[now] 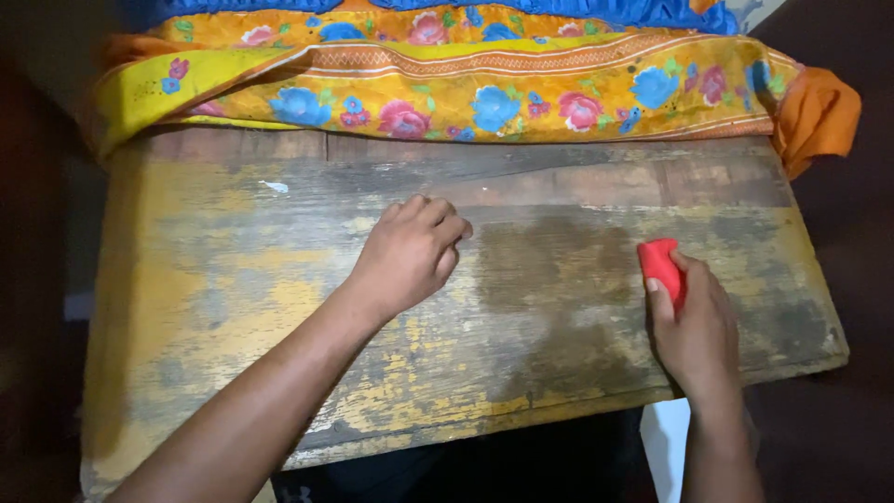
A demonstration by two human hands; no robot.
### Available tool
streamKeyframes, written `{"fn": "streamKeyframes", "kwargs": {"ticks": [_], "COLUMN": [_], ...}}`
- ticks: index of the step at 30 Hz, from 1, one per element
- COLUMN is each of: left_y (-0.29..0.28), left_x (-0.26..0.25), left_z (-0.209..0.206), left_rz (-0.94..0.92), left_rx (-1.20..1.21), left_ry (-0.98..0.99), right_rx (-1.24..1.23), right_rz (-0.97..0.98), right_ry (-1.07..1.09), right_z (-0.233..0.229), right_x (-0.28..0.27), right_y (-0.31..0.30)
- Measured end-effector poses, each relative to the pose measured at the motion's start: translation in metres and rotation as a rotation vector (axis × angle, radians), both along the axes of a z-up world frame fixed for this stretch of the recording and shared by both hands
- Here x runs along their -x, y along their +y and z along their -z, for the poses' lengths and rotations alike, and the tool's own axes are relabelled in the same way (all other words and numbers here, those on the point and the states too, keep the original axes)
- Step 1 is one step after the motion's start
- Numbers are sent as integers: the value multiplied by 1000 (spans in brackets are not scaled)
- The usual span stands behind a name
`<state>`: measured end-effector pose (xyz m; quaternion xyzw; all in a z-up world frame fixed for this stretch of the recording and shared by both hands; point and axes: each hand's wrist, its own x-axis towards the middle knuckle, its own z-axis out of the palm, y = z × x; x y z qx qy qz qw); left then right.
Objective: The person wipes a wooden table surface using a red cloth. They move the cloth back and forth across the tabletop, focusing on different areas to remove dust or residue.
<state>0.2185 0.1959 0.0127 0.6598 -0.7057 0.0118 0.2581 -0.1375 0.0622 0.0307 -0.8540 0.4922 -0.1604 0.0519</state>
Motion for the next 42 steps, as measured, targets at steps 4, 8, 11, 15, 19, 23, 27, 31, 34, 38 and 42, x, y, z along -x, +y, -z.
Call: {"fn": "streamKeyframes", "kwargs": {"ticks": [4, 8, 11, 15, 19, 23, 27, 31, 34, 38, 42], "left_y": [-2, -3, -7, -5, -1, 11, 55, 129, 183, 212, 211], "left_x": [0, -4, -10, -16, -19, -20, -34, -58, -65, -61, -57], "left_z": [3, 10, 11, 8, -4, -22, -49, -60, -44, -34, -23], "left_rz": [5, -5, 8, 17, 15, 41, -52, -178, -423, -634, -696], "left_rx": [19, 46, 42, 39, 32, -102, -299, -389, -443, -310, -238], "left_ry": [18, 43, 72, 196, 250, 282, 260, 283, 165, 143, 111], "right_rx": [131, 119, 130, 214, 316, 131, 72, 26, 116, 161, 243], "right_rz": [40, -109, -266, -415, -491, -522, -578, -611, -729, -857, -993], "right_ry": [56, -26, -69, -67, -57, -91, -15, 26, 12, 58, 71], "right_z": [9, 4, 14, 39, 20, 10, 23, 30, 32, 26, 26], "right_x": [-12, -54, -90, -131, -143, -139, -129, -136, -154, -205, -247], "right_y": [10, 30, 35, 49, 58, 61, 46, 39, 47, 74, 106]}}
